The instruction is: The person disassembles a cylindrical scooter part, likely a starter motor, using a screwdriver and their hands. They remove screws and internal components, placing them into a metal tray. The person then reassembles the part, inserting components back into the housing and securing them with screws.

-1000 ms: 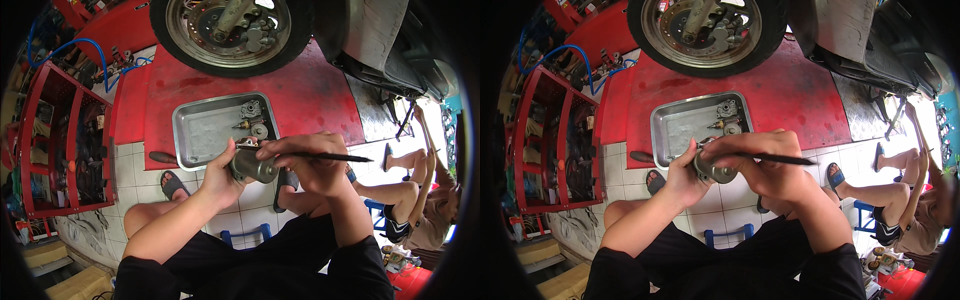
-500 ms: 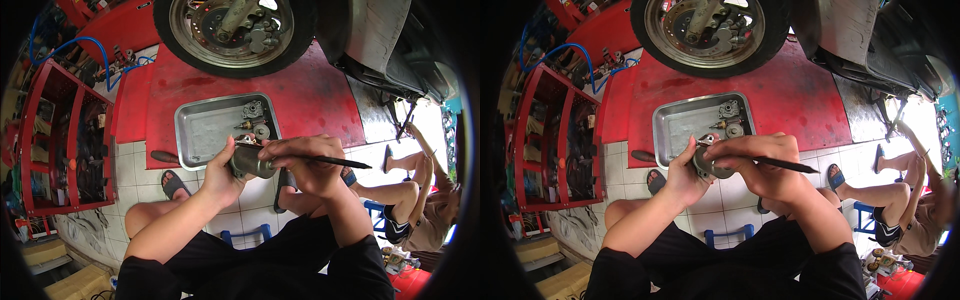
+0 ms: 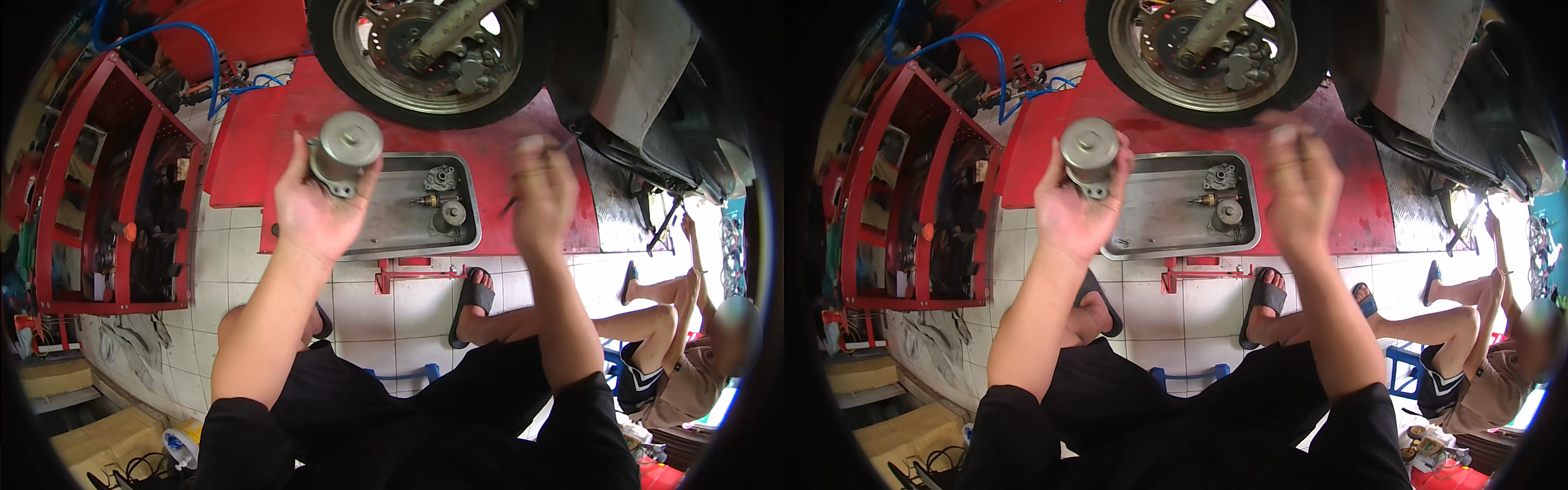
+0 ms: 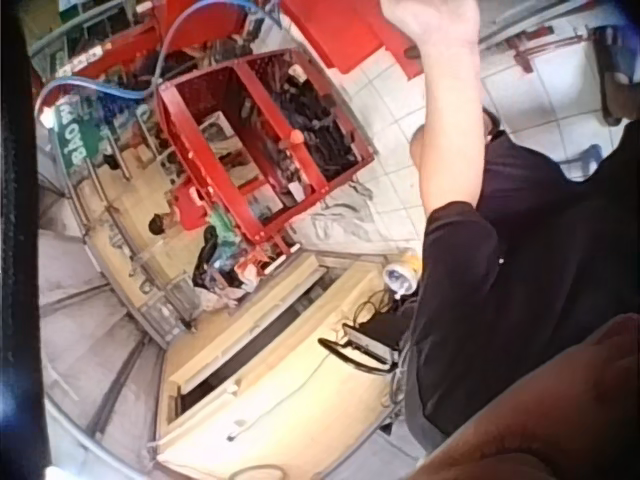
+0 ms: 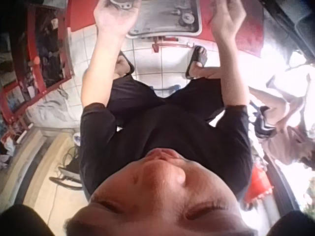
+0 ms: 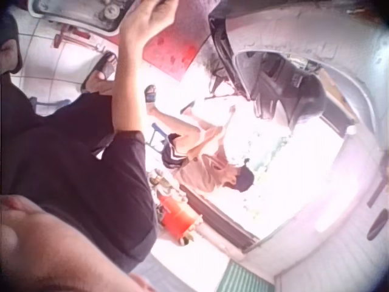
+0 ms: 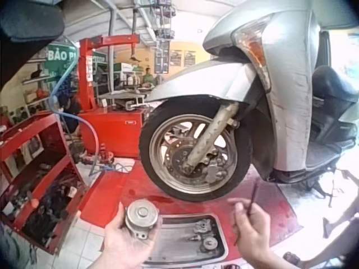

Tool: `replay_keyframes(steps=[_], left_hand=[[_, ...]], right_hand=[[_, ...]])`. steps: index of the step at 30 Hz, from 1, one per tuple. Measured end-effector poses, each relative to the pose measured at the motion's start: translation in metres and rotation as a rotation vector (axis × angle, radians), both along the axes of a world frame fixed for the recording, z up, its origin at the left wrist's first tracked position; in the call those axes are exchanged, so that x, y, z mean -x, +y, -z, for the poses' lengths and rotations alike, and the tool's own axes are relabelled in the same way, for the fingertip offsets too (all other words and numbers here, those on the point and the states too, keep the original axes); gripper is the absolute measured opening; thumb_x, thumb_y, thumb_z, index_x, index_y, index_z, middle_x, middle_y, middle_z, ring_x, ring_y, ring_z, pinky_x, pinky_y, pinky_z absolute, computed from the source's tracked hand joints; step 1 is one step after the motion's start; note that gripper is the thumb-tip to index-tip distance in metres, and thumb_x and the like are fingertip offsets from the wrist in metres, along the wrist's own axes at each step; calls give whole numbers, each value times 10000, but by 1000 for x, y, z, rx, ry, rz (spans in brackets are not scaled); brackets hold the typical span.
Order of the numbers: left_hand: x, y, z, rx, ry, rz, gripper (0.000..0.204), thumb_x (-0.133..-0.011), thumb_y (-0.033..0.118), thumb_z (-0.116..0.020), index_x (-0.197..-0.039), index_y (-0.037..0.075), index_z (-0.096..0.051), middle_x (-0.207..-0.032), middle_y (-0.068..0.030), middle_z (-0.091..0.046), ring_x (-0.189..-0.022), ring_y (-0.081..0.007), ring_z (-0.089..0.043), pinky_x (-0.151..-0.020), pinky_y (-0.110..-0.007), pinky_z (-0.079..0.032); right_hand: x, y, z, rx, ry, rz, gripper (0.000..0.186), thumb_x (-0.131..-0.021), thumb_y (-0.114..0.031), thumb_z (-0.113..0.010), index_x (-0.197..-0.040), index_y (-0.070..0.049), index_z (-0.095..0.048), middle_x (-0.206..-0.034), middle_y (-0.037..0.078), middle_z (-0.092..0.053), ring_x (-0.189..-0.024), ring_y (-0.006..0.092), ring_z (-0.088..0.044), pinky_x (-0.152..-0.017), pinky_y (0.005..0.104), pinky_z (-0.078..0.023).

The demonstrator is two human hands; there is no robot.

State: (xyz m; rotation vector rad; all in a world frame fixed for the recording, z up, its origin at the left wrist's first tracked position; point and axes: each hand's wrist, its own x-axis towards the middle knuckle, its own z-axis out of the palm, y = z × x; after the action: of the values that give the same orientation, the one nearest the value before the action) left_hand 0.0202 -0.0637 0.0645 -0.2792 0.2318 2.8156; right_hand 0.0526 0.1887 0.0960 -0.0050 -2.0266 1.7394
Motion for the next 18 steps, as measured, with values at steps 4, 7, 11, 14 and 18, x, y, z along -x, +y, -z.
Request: replay_keyframes(steps=[4,7,11,14,18], left_hand=[[12,-30,-16,-39,23,-186,437,-1049,398,-496,-1271,24,-531,-1307,-167,-596,-1222,-350,-577,-1066,-523,-503],[18,-45,-11,-133,17,-192,420,-1051,387,-495,-1254,21,-536,-1302,-172,-597,-1224,-352,-576,-1073,-522,-499],[18,-54,-5,-214,53,-147,424,-1057,398,-475,-1258,28,-524,-1302,-173,-599,-1236,-358,-569,-1079,-523,-492],[13,-48,-12,-150,38,-180,449,-1066,417,-437,-1278,29,-515,-1326,-166,-586,-1269,-359,-543,-1085,-529,-483],[6,-44,-22,-106,40,-180,473,-1080,431,-379,-1311,35,-497,-1355,-153,-569,-1300,-340,-519,-1113,-528,-448]], right_hand=[[-4,-50,82,-614,-337,-468,258,-877,-230,-713,-943,19,-733,-784,197,-699,-683,344,-672,-732,413,-537],[5,-93,119,-801,-510,-512,230,-835,-208,-715,-953,-13,-749,-841,211,-716,-846,407,-696,-816,477,-554],[20,-124,148,-933,-694,-540,252,-785,-215,-747,-966,-40,-758,-910,214,-729,-910,416,-698,-850,470,-564],[28,-130,158,-965,-686,-549,294,-757,-207,-752,-1008,-54,-755,-980,228,-725,-940,417,-697,-873,471,-564],[31,-136,157,-991,-702,-602,292,-757,-213,-736,-989,-37,-747,-996,242,-720,-965,418,-695,-883,480,-565]])
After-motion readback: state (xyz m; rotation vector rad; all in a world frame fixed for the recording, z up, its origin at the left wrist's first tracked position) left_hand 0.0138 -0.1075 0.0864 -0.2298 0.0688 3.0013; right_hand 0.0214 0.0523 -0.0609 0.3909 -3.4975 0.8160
